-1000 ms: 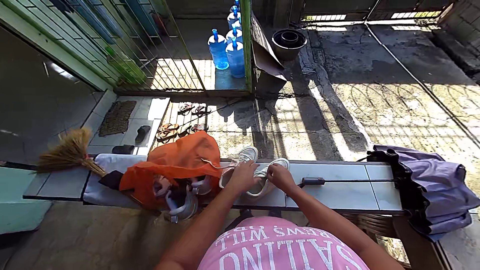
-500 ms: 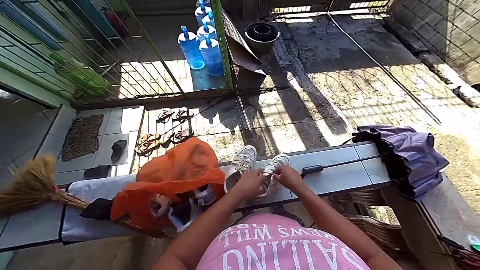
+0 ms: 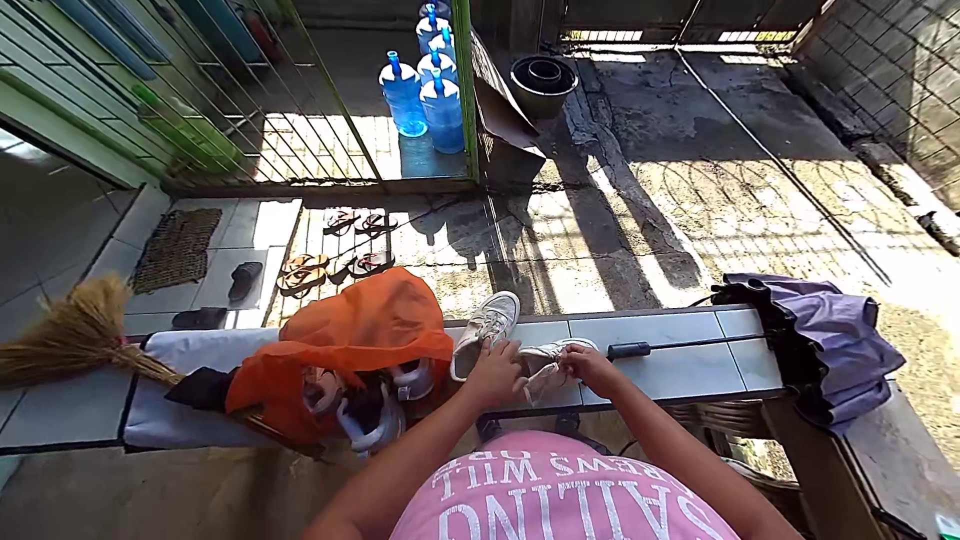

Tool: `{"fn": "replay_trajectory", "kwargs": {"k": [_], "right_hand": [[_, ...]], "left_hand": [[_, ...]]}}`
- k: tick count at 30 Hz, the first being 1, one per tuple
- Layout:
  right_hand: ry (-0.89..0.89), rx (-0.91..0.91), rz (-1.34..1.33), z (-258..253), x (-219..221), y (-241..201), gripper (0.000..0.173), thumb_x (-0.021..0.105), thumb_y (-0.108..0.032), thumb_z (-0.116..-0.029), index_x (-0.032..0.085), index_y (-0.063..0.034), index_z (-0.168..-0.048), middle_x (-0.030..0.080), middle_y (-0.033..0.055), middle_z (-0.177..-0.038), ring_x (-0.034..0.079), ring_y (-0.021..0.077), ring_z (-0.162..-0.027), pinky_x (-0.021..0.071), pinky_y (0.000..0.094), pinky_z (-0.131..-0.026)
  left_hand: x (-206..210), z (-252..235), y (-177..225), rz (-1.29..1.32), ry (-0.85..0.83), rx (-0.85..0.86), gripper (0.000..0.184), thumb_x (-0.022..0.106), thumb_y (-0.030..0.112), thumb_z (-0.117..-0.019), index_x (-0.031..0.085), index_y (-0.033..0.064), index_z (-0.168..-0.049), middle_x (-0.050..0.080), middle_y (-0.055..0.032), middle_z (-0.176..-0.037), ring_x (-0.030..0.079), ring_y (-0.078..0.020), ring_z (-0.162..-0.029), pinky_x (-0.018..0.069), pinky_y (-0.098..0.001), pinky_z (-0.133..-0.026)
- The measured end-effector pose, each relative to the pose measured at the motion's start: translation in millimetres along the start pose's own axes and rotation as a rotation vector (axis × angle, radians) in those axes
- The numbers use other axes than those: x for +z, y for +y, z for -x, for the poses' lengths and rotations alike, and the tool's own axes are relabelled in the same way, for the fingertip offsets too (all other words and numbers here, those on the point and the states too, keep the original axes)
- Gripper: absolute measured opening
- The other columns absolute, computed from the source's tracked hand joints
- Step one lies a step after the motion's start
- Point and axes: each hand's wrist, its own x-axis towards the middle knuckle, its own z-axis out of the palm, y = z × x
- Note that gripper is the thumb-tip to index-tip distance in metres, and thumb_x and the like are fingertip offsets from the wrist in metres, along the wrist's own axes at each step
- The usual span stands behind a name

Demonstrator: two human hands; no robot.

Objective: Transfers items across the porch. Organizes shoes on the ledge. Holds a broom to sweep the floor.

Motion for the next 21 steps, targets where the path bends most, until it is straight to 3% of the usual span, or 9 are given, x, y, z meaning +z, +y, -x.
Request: {"fn": "replay_trajectory", "kwargs": {"k": [2, 4, 7, 9, 11, 13, 16, 19, 21], "right_hand": [[-0.010, 0.032, 0.005, 0, -2, -6, 0.007, 0.049, -0.006, -0.1048, 0.056, -0.0043, -0.103, 0.054, -0.0022, -0.074, 0.047, 0.0052, -0.058, 0.0406, 0.0217, -0.056], [-0.028, 0.108, 0.006, 2, 0, -17, 0.013, 0.046, -0.006, -0.1043, 0.052, -0.0045, -0.116, 0.051, -0.0017, -0.075, 0.044, 0.0061, -0.057, 0.0387, 0.0231, -0.054], [0.002, 0.207, -0.113, 5, 5, -32, 0.026, 0.042, -0.016, -0.1065, 0.053, -0.0099, -0.129, 0.054, -0.0006, -0.076, 0.049, 0.0098, -0.059, 0.0418, 0.0278, -0.054], [-0.079, 0.172, -0.031, 5, -2, -36, 0.037, 0.041, -0.011, -0.1037, 0.052, -0.0110, -0.139, 0.058, 0.0019, -0.085, 0.054, 0.0126, -0.068, 0.0469, 0.0320, -0.063], [-0.181, 0.111, 0.143, 6, -10, -37, 0.028, 0.048, -0.013, -0.1055, 0.059, -0.0094, -0.131, 0.065, 0.0052, -0.106, 0.060, 0.0145, -0.084, 0.0500, 0.0357, -0.075], [-0.240, 0.067, 0.213, 9, -14, -36, 0.026, 0.050, -0.015, -0.1058, 0.063, -0.0073, -0.127, 0.065, 0.0070, -0.119, 0.061, 0.0150, -0.096, 0.0507, 0.0361, -0.081], [-0.225, 0.045, 0.094, 11, -19, -32, 0.022, 0.052, -0.011, -0.1051, 0.063, -0.0024, -0.122, 0.064, 0.0073, -0.110, 0.061, 0.0141, -0.091, 0.0516, 0.0331, -0.078], [-0.117, -0.025, 0.145, 9, -30, -30, 0.016, 0.052, -0.006, -0.1038, 0.058, -0.0010, -0.119, 0.062, 0.0083, -0.100, 0.060, 0.0147, -0.080, 0.0521, 0.0321, -0.072], [-0.096, -0.268, 0.593, 6, -43, -30, 0.030, 0.057, 0.000, -0.0964, 0.061, 0.0030, -0.126, 0.065, 0.0166, -0.116, 0.063, 0.0224, -0.099, 0.0530, 0.0374, -0.087]], "left_hand": [[3, 15, 5, 0.050, 0.107, 0.077, 0.048, 0.052, 0.043, -0.1055, 0.074, 0.0007, -0.101, 0.040, -0.0126, -0.163, 0.031, -0.0352, -0.153, 0.0114, -0.0712, -0.121], [7, 28, 11, 0.074, 0.180, 0.057, 0.052, 0.052, 0.049, -0.1041, 0.074, 0.0017, -0.096, 0.044, -0.0117, -0.160, 0.034, -0.0340, -0.152, 0.0133, -0.0705, -0.121], [9, 34, 25, 0.107, 0.236, -0.083, 0.050, 0.055, 0.051, -0.1017, 0.072, 0.0035, -0.109, 0.044, -0.0121, -0.159, 0.034, -0.0334, -0.152, 0.0128, -0.0691, -0.121], [13, 26, 40, 0.117, 0.306, -0.135, 0.048, 0.061, 0.049, -0.0986, 0.069, 0.0084, -0.123, 0.048, -0.0121, -0.156, 0.040, -0.0337, -0.148, 0.0189, -0.0663, -0.121], [16, 12, 57, 0.114, 0.270, -0.184, 0.057, 0.068, 0.051, -0.0937, 0.064, 0.0088, -0.132, 0.050, -0.0135, -0.153, 0.043, -0.0353, -0.145, 0.0237, -0.0656, -0.120], [21, -6, 71, 0.113, 0.153, -0.292, 0.071, 0.076, 0.052, -0.0877, 0.059, 0.0051, -0.138, 0.041, -0.0154, -0.160, 0.036, -0.0380, -0.149, 0.0205, -0.0682, -0.120], [31, -25, 79, 0.083, 0.128, -0.383, 0.067, 0.079, 0.038, -0.0875, 0.056, 0.0017, -0.139, 0.033, -0.0192, -0.163, 0.032, -0.0415, -0.149, 0.0195, -0.0698, -0.119], [35, -22, 78, 0.016, 0.244, -0.337, 0.036, 0.067, 0.020, -0.0952, 0.064, 0.0013, -0.126, 0.051, -0.0211, -0.149, 0.048, -0.0429, -0.138, 0.0309, -0.0678, -0.111], [40, -15, 72, -0.028, 0.377, -0.281, 0.026, 0.057, 0.018, -0.1006, 0.070, 0.0011, -0.116, 0.068, -0.0207, -0.123, 0.062, -0.0418, -0.120, 0.0382, -0.0654, -0.104]]}}
